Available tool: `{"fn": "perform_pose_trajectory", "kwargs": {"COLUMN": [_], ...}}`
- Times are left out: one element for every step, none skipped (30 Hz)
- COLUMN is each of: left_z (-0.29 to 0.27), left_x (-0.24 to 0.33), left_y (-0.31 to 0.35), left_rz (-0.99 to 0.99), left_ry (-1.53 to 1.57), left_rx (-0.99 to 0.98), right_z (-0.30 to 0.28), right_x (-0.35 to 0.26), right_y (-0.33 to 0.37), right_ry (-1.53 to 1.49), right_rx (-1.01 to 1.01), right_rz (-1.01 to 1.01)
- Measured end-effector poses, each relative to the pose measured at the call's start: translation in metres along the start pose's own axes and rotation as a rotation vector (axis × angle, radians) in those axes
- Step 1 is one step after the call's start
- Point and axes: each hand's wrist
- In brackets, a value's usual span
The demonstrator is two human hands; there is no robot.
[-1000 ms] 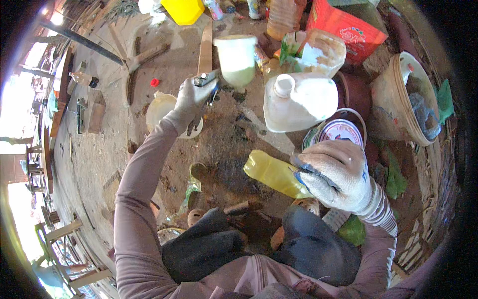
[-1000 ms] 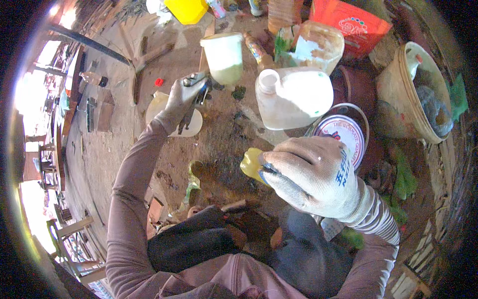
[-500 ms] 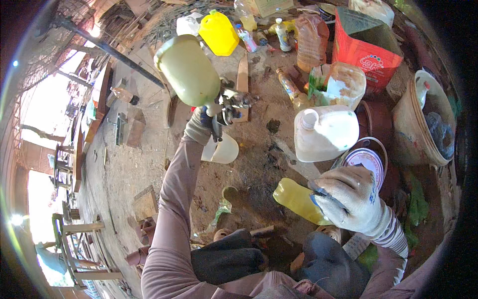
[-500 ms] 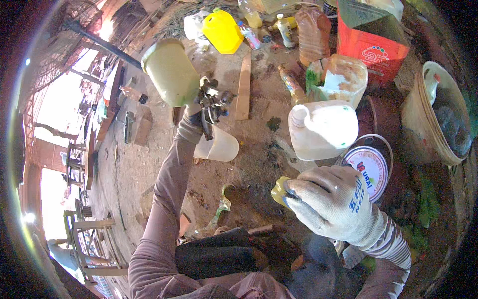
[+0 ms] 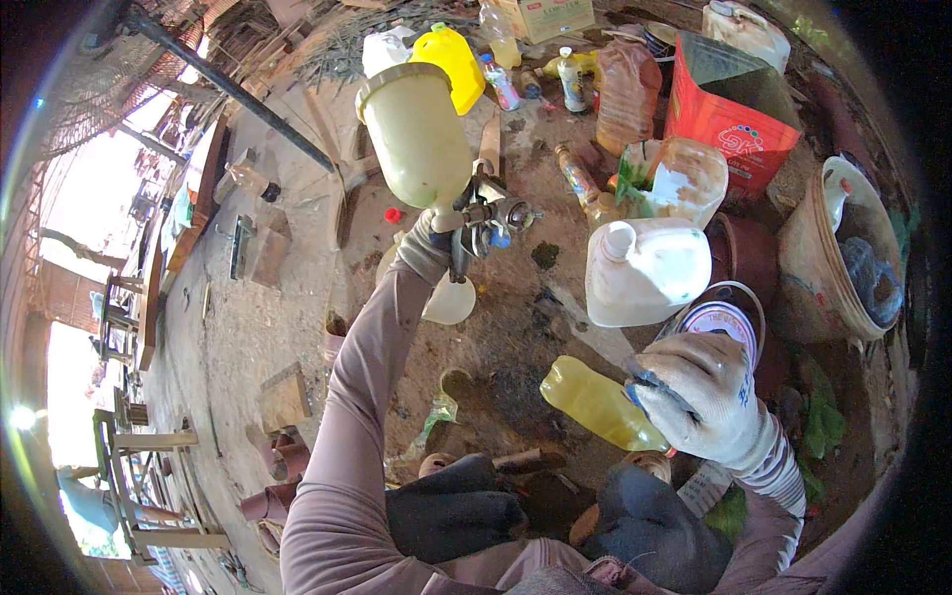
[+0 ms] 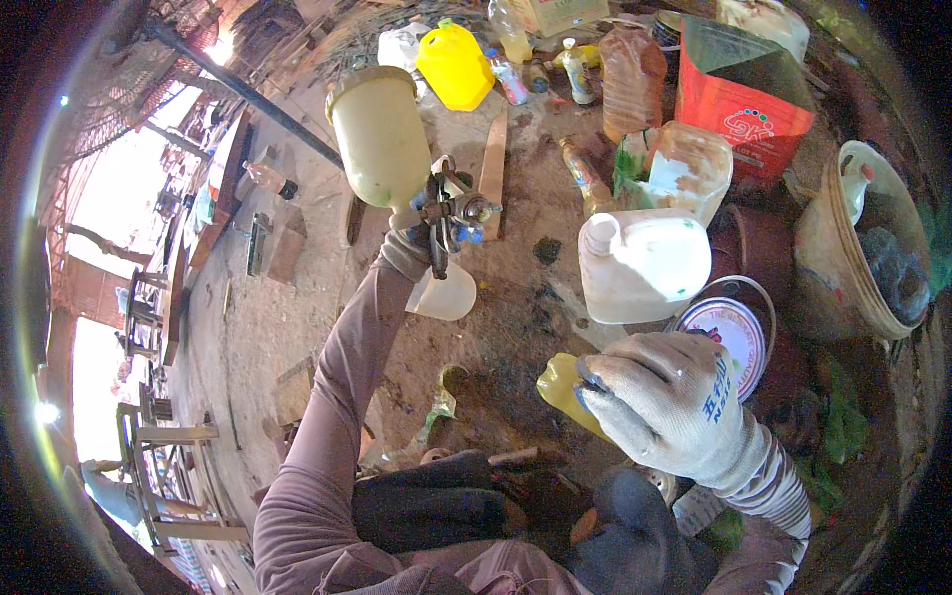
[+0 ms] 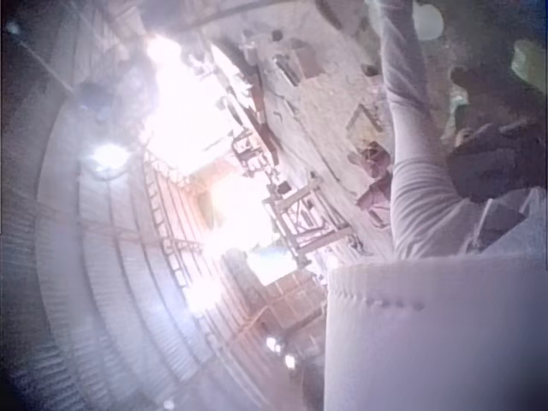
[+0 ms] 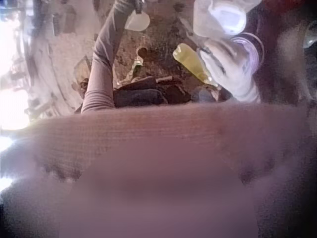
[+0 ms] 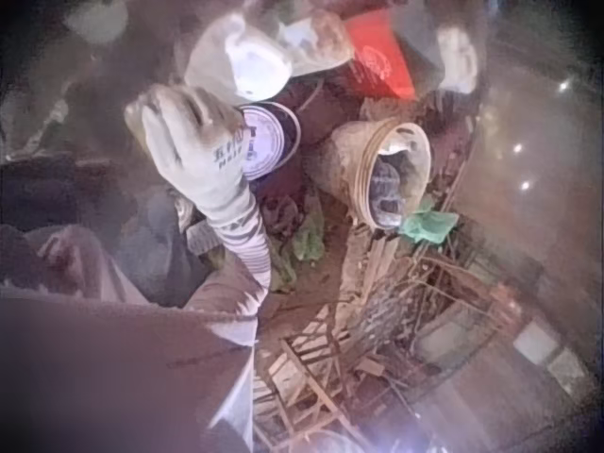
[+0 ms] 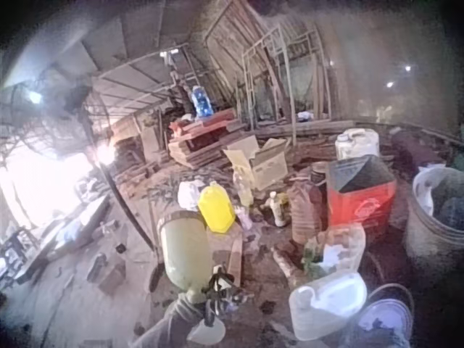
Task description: The person sits on the floor and pours liquids from several plastic jugs into a small cup and then into a spray gun container. The person also picks up a plastic bag and a jug, then pours an orange liquid into a cup.
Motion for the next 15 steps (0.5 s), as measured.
{"fn": "perform_pose_trajectory", "kwargs": {"left_z": [-0.002, -0.003, -0.005, -0.006, -0.008, -0.009, -0.012, -0.014, -0.018, -0.021, -0.024, -0.028, -0.029, -0.030, -0.029], "left_x": [0.001, 0.003, 0.004, 0.005, 0.006, 0.004, 0.003, 0.001, 0.000, -0.002, -0.004, -0.003, -0.006, -0.004, -0.002], "left_y": [0.000, 0.000, 0.000, 0.001, 0.001, 0.000, -0.001, -0.004, -0.006, -0.009, -0.013, -0.016, -0.015, -0.014, -0.012], "left_rz": [0.012, -0.046, -0.101, -0.121, -0.086, -0.017, 0.001, 0.019, -0.016, -0.052, -0.068, -0.052, -0.016, 0.060, 0.143], "left_ry": [-0.078, -0.096, -0.096, -0.103, -0.148, -0.199, -0.198, -0.198, -0.147, -0.095, -0.109, -0.140, -0.166, -0.330, -0.491], "left_rx": [-0.013, -0.049, -0.121, -0.173, -0.158, -0.124, -0.114, -0.104, -0.121, -0.138, -0.159, -0.200, -0.204, -0.201, -0.189], "right_z": [0.000, 0.000, 0.000, -0.001, -0.001, -0.001, -0.001, -0.002, -0.001, -0.001, -0.001, 0.000, 0.001, 0.002, 0.002], "right_x": [0.000, 0.000, 0.000, 0.000, 0.000, 0.000, 0.001, 0.001, 0.001, 0.002, 0.002, 0.002, 0.001, 0.002, 0.002], "right_y": [0.000, 0.000, 0.000, 0.000, 0.000, 0.000, 0.000, 0.000, 0.001, 0.000, 0.001, 0.001, 0.003, 0.003, 0.004], "right_ry": [0.008, 0.001, 0.009, 0.002, -0.019, -0.009, -0.014, -0.019, -0.001, 0.016, 0.017, 0.032, 0.020, 0.004, 0.025], "right_rx": [0.006, 0.002, 0.005, -0.003, -0.011, -0.024, -0.038, -0.051, -0.050, -0.050, -0.056, -0.054, -0.066, -0.051, -0.070], "right_rz": [-0.013, -0.010, -0.015, -0.005, 0.005, 0.009, 0.015, 0.022, 0.016, 0.012, 0.033, 0.013, 0.020, 0.011, 0.020]}}
Point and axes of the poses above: each hand's wrist, its own y-axis away from the middle knuckle, its own z-axis out of the palm, x = y × z, and after that the axes turned 12 degrees about -z, right-handed
